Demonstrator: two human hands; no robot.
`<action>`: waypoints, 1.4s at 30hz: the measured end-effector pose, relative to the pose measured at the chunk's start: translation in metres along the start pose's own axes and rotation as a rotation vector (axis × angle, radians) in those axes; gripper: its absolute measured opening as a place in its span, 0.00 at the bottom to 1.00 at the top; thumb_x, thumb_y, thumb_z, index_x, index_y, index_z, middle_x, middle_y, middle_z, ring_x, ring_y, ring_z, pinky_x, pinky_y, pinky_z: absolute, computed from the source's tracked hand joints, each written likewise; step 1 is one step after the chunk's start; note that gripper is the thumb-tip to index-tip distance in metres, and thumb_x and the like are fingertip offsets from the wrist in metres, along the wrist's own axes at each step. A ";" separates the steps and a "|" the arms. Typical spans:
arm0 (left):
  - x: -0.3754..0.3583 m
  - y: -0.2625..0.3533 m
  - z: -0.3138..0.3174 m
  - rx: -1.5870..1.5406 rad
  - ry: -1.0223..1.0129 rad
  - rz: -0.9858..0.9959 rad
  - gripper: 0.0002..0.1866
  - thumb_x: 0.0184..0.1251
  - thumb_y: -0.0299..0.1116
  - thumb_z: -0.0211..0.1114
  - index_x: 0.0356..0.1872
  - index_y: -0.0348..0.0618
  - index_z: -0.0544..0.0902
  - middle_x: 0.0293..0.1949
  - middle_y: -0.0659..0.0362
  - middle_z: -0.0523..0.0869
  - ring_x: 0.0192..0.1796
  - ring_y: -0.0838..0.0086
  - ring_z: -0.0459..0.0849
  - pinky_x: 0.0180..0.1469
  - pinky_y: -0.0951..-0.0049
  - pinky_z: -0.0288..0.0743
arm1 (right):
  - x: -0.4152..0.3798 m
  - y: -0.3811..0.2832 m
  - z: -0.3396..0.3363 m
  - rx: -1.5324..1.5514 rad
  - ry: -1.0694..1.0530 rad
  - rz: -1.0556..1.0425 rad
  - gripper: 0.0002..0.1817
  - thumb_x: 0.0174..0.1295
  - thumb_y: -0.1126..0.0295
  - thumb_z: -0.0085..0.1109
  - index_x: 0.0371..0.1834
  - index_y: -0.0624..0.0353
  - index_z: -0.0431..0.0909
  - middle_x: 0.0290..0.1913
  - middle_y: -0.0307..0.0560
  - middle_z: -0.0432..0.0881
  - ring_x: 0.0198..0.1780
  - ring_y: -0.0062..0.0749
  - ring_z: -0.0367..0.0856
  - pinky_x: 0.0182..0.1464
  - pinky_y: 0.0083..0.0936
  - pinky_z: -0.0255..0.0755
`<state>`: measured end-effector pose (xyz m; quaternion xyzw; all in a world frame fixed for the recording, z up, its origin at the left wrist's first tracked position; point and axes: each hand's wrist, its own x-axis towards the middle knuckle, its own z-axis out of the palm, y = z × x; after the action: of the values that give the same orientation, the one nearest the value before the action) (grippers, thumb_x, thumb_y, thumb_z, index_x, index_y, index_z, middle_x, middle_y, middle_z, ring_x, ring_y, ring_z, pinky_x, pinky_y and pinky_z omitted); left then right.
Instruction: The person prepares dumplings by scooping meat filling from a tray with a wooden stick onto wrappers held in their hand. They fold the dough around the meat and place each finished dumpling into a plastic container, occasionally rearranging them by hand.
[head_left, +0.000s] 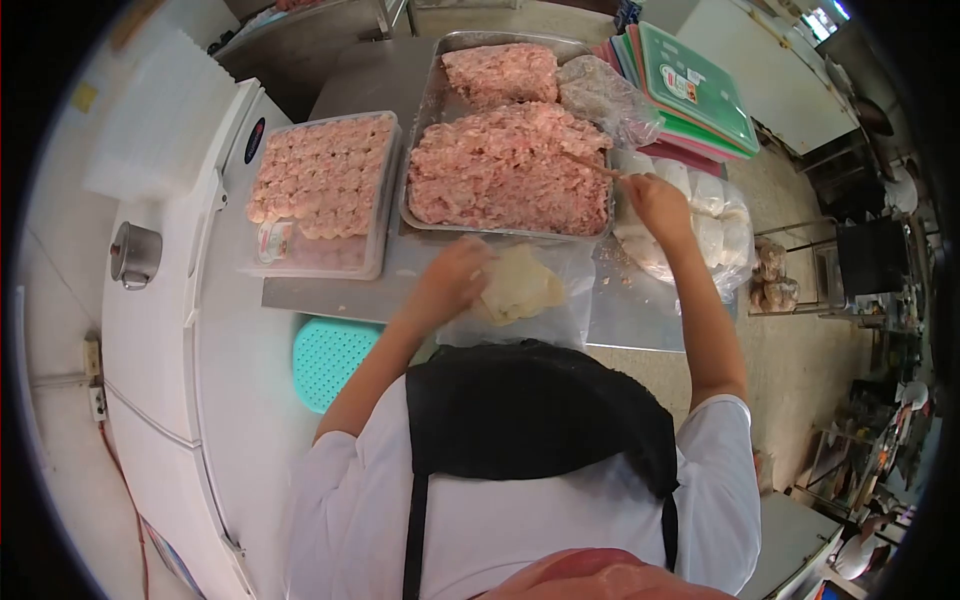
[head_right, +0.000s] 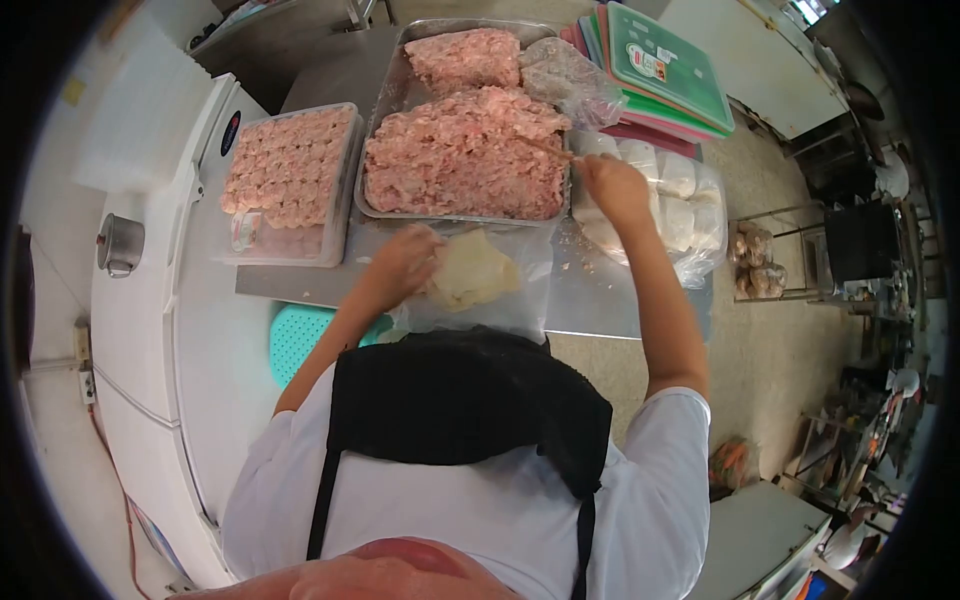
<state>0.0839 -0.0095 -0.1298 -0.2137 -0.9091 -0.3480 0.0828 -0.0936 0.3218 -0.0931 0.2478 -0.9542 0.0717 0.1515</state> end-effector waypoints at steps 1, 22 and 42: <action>0.006 0.002 0.020 -0.027 -0.019 -0.012 0.21 0.57 0.30 0.67 0.55 0.44 0.78 0.53 0.49 0.78 0.60 0.54 0.74 0.63 0.59 0.68 | 0.000 -0.003 0.010 0.042 -0.005 0.018 0.17 0.69 0.55 0.49 0.31 0.55 0.78 0.30 0.52 0.81 0.32 0.51 0.81 0.34 0.46 0.74; 0.018 0.009 0.034 -1.511 0.492 -0.645 0.13 0.71 0.30 0.58 0.52 0.37 0.79 0.51 0.56 0.82 0.55 0.68 0.80 0.55 0.69 0.75 | -0.031 -0.030 0.007 0.468 -0.274 -0.260 0.15 0.68 0.61 0.53 0.27 0.61 0.75 0.27 0.54 0.79 0.32 0.52 0.79 0.33 0.42 0.71; 0.138 0.044 -0.016 -2.051 0.755 -0.396 0.30 0.75 0.52 0.45 0.63 0.35 0.69 0.63 0.48 0.73 0.67 0.53 0.69 0.70 0.51 0.61 | 0.006 -0.083 -0.030 0.728 -0.142 -0.134 0.16 0.65 0.69 0.56 0.54 0.63 0.79 0.40 0.55 0.80 0.40 0.44 0.79 0.45 0.32 0.72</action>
<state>-0.0204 0.0549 -0.0501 0.0880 -0.1249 -0.9849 0.0813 -0.0499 0.2538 -0.0580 0.3519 -0.8559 0.3789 -0.0089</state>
